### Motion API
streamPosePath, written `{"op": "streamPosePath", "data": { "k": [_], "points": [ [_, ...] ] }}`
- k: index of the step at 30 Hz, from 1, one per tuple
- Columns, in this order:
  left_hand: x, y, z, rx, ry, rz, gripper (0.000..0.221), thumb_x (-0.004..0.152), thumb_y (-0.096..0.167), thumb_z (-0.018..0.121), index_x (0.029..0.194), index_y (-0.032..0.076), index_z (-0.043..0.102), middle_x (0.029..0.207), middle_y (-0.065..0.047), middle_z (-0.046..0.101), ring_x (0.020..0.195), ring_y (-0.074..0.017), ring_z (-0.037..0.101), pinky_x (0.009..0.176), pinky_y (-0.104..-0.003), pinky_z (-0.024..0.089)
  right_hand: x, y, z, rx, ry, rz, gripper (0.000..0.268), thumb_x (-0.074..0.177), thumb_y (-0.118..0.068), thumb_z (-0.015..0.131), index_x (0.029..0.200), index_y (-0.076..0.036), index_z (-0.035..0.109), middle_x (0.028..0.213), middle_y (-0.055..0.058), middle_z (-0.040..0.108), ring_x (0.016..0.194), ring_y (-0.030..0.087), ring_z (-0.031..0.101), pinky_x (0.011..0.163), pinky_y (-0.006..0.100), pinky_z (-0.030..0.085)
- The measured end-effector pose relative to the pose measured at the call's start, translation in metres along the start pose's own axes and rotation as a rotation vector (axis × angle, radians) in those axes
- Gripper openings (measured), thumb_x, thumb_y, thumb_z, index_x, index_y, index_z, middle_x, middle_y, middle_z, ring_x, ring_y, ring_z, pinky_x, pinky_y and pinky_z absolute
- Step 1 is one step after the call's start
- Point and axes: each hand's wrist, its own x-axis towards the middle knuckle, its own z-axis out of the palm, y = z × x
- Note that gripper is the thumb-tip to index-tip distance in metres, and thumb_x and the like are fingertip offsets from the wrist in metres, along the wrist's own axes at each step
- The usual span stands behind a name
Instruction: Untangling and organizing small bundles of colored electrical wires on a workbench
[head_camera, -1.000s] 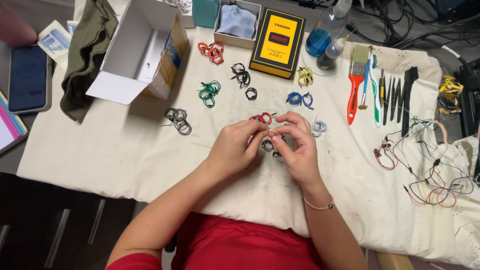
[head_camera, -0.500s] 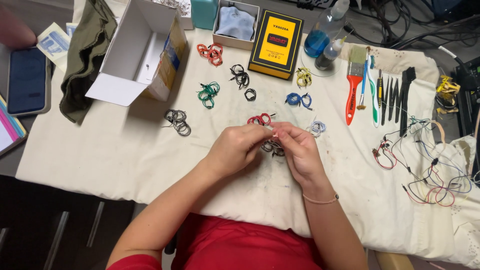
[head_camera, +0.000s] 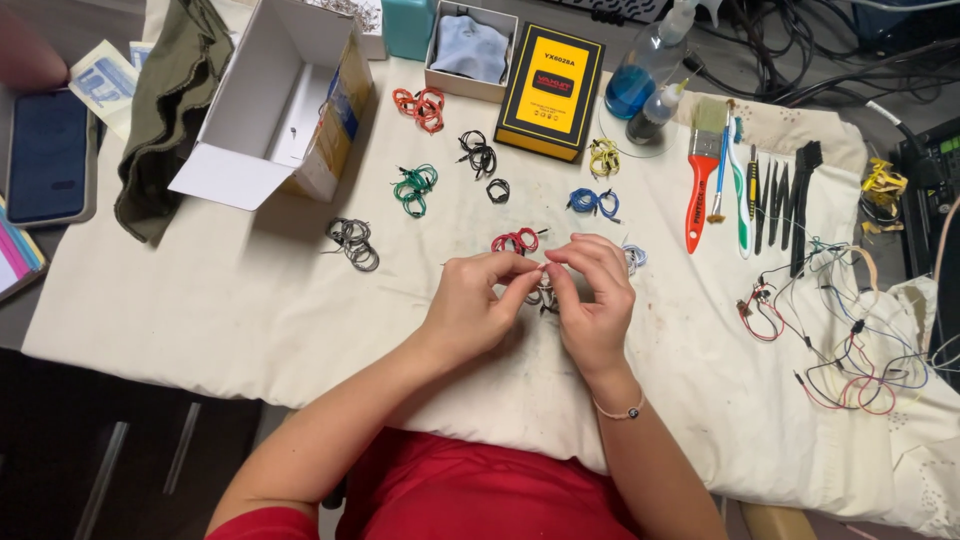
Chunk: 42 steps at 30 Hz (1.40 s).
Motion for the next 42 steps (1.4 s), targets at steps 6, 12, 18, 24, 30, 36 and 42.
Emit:
{"op": "streamPosePath", "data": {
  "k": [6,12,18,24,30,36,42],
  "points": [
    [0.011,-0.018,-0.011,0.390,0.039,0.528,0.014,0.097,0.001,0.064,0.102,0.009,0.074,0.087,-0.008,0.075,0.087,-0.0256,0.076,0.082,-0.037,0.063,-0.004,0.012,-0.005,0.249,-0.238,0.267,0.014,0.102,-0.015,0.065,0.093,-0.005,0.069,0.105,0.006,0.064,0.123,0.024,0.049,0.116,0.042,0.033],
    [0.016,-0.020,-0.019,0.312,-0.008,0.600,0.014,0.102,0.004,0.060,0.105,0.009,0.073,0.090,-0.009,0.074,0.088,-0.0265,0.074,0.085,-0.039,0.063,-0.011,0.017,-0.007,0.847,-0.386,0.629,0.020,0.099,-0.016,0.061,0.088,0.001,0.060,0.123,0.014,0.052,0.123,0.022,0.046,0.110,0.037,0.033],
    [0.019,-0.021,-0.020,-0.007,-0.149,0.087,0.010,0.095,0.011,0.071,0.102,0.013,0.077,0.079,-0.006,0.077,0.080,-0.0204,0.077,0.076,-0.034,0.061,-0.002,0.000,-0.008,0.087,-0.198,0.165,0.011,0.090,-0.014,0.079,0.093,-0.005,0.072,0.115,0.009,0.060,0.130,0.031,0.048,0.118,0.048,0.030],
    [0.018,-0.016,-0.016,-0.033,-0.182,-0.053,0.011,0.093,0.012,0.070,0.101,0.011,0.078,0.075,-0.006,0.077,0.076,-0.0170,0.077,0.071,-0.031,0.060,-0.003,-0.005,-0.003,-0.148,-0.031,-0.014,0.008,0.094,-0.012,0.078,0.101,-0.009,0.074,0.107,0.005,0.062,0.122,0.031,0.054,0.115,0.048,0.038],
    [0.019,-0.012,-0.024,0.077,-0.195,0.204,0.013,0.095,0.006,0.069,0.104,0.010,0.077,0.088,-0.012,0.078,0.086,-0.0318,0.077,0.078,-0.038,0.062,-0.001,0.011,-0.009,0.178,-0.155,0.244,0.014,0.099,-0.017,0.070,0.091,-0.006,0.071,0.111,0.008,0.062,0.130,0.026,0.046,0.118,0.046,0.030],
    [0.014,-0.018,-0.024,0.157,-0.184,0.355,0.017,0.097,0.007,0.068,0.107,0.017,0.077,0.098,-0.004,0.079,0.094,-0.0256,0.076,0.088,-0.037,0.061,-0.009,0.026,-0.010,0.919,-0.364,0.740,0.015,0.095,-0.011,0.067,0.085,0.000,0.067,0.122,0.016,0.058,0.123,0.025,0.055,0.111,0.045,0.039],
    [0.069,-0.053,-0.046,0.041,0.215,-0.187,0.015,0.091,0.022,0.078,0.103,0.014,0.080,0.068,-0.004,0.075,0.070,-0.0174,0.073,0.075,-0.033,0.057,0.024,-0.001,-0.013,1.227,0.095,1.022,0.067,0.091,-0.051,0.052,0.141,-0.005,0.049,0.144,0.015,0.052,0.137,0.030,0.048,0.116,0.055,0.038]
  ]
}}
